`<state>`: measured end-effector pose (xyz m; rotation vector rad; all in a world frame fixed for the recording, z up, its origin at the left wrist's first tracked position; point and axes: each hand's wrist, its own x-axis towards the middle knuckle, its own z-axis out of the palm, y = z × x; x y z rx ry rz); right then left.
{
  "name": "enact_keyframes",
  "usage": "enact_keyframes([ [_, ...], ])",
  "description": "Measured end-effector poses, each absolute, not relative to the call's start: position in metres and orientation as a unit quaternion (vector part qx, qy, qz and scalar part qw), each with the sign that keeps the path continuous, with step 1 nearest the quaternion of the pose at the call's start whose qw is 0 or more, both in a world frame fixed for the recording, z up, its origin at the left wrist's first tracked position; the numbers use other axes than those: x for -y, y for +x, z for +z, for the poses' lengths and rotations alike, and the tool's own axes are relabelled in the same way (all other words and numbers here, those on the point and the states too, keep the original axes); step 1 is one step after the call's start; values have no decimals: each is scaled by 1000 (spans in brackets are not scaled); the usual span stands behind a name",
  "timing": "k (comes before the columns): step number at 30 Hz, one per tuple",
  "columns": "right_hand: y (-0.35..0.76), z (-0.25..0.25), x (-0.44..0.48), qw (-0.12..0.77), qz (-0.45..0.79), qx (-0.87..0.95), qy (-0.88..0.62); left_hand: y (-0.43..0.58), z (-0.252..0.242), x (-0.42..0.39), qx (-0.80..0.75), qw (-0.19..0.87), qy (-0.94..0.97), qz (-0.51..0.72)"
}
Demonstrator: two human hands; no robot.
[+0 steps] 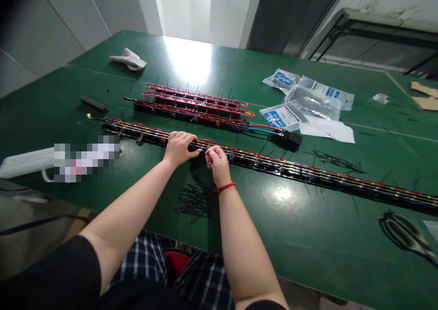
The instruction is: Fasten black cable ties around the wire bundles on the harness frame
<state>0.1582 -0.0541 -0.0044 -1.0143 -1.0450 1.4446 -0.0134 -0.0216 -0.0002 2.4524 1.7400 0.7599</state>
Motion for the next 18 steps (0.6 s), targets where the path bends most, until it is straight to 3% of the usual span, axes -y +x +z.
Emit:
enact_keyframes([
  [11, 163, -7, 44, 494, 650, 429, -388, -13, -8, 18, -534, -32, 804, 261],
  [18, 162, -8, 44, 499, 633, 427, -410, -16, -3, 12, -438, -14, 838, 326],
])
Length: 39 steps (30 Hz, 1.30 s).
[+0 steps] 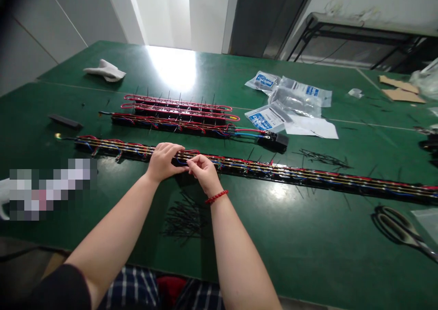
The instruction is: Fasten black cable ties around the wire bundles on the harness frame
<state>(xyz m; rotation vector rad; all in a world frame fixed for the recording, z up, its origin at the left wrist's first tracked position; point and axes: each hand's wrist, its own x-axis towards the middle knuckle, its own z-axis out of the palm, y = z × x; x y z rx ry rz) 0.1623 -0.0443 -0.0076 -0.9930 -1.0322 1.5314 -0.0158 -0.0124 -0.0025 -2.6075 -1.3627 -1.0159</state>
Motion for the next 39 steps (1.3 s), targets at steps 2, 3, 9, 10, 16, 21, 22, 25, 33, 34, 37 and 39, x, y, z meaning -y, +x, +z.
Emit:
enact_keyframes([
  [2, 163, -6, 45, 501, 625, 430, -416, -15, 0, 14, 412, 1, -837, -359],
  [3, 164, -5, 45, 501, 618, 438, -418, -15, 2, 15, 404, -5, -835, -374],
  [9, 168, -3, 45, 483, 619, 478, -394, -10, 5, 14, 406, -17, -818, -406],
  [10, 169, -3, 45, 483, 630, 472, -382, -9, 4, 13, 407, -19, -817, -408],
  [16, 169, -2, 44, 475, 668, 452, -350, -7, 6, 14, 403, 0, -815, -416],
  [21, 167, 6, 47, 473, 668, 450, -356, -1, 7, 18, 393, 19, -812, -431],
  [22, 167, 6, 48, 476, 670, 446, -354, 2, 8, 20, 391, 13, -814, -429],
  [25, 166, 6, 50, 484, 673, 428, -361, 12, 8, 27, 382, -19, -822, -422],
  [33, 163, 7, 51, 477, 676, 407, -386, 22, 8, 37, 380, -115, -801, -448],
  [34, 163, 7, 51, 476, 677, 407, -387, 21, 8, 37, 379, -119, -799, -451],
  [37, 164, 7, 50, 477, 675, 410, -387, 19, 10, 40, 377, -137, -784, -474],
  [39, 164, 8, 50, 479, 676, 411, -382, 16, 9, 41, 387, -166, -750, -510],
])
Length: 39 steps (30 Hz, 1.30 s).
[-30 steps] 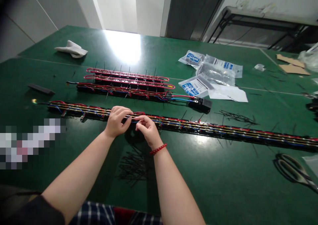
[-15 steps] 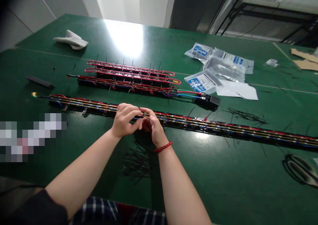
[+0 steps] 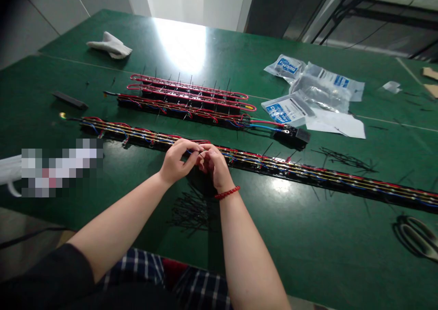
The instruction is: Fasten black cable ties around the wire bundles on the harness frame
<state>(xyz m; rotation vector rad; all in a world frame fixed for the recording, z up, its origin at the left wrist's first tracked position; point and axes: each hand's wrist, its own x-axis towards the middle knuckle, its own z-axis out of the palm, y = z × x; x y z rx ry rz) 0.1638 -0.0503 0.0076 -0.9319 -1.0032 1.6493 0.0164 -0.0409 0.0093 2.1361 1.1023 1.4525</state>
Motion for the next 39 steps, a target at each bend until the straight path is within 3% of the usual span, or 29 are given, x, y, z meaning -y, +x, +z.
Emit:
enact_keyframes([
  [5, 162, 7, 51, 482, 659, 434, -381, 7, 4, 40, -431, 216, 647, 590],
  [11, 160, 6, 53, 508, 618, 453, -394, -1, 2, 42, -462, 163, 635, 597],
  [19, 162, 0, 52, 538, 621, 432, -372, 3, 7, 53, -403, 38, 747, 527],
  [39, 162, 3, 54, 525, 654, 410, -359, 5, 9, 51, -398, 67, 786, 468],
])
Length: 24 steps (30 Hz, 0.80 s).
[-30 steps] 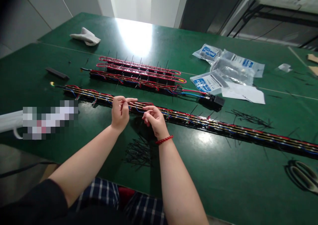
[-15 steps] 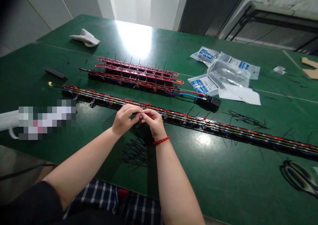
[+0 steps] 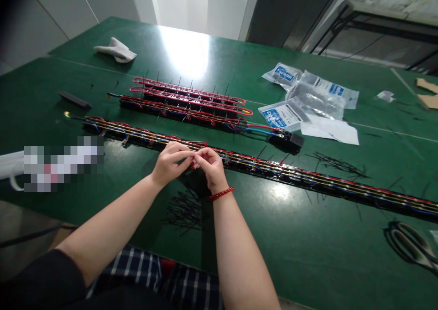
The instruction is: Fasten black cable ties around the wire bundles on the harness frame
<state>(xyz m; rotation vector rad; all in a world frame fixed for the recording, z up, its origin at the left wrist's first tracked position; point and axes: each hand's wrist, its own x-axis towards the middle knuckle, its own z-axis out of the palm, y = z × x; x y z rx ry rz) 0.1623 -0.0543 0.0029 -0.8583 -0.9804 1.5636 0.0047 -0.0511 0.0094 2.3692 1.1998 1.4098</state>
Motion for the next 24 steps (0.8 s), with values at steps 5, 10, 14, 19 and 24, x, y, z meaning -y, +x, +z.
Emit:
enact_keyframes([
  [5, 161, 1, 54, 525, 643, 430, -355, 6, 11, 52, -395, 82, 786, 468],
  [10, 160, -2, 52, 531, 632, 434, -361, 7, 13, 53, -399, 93, 785, 465],
  [14, 160, -3, 51, 529, 633, 429, -368, 6, 12, 52, -402, 100, 782, 465],
  [19, 161, 0, 53, 537, 633, 421, -365, 6, 10, 49, -414, 93, 782, 456],
  [24, 163, 3, 56, 536, 647, 412, -354, 5, 10, 49, -415, 92, 796, 432],
])
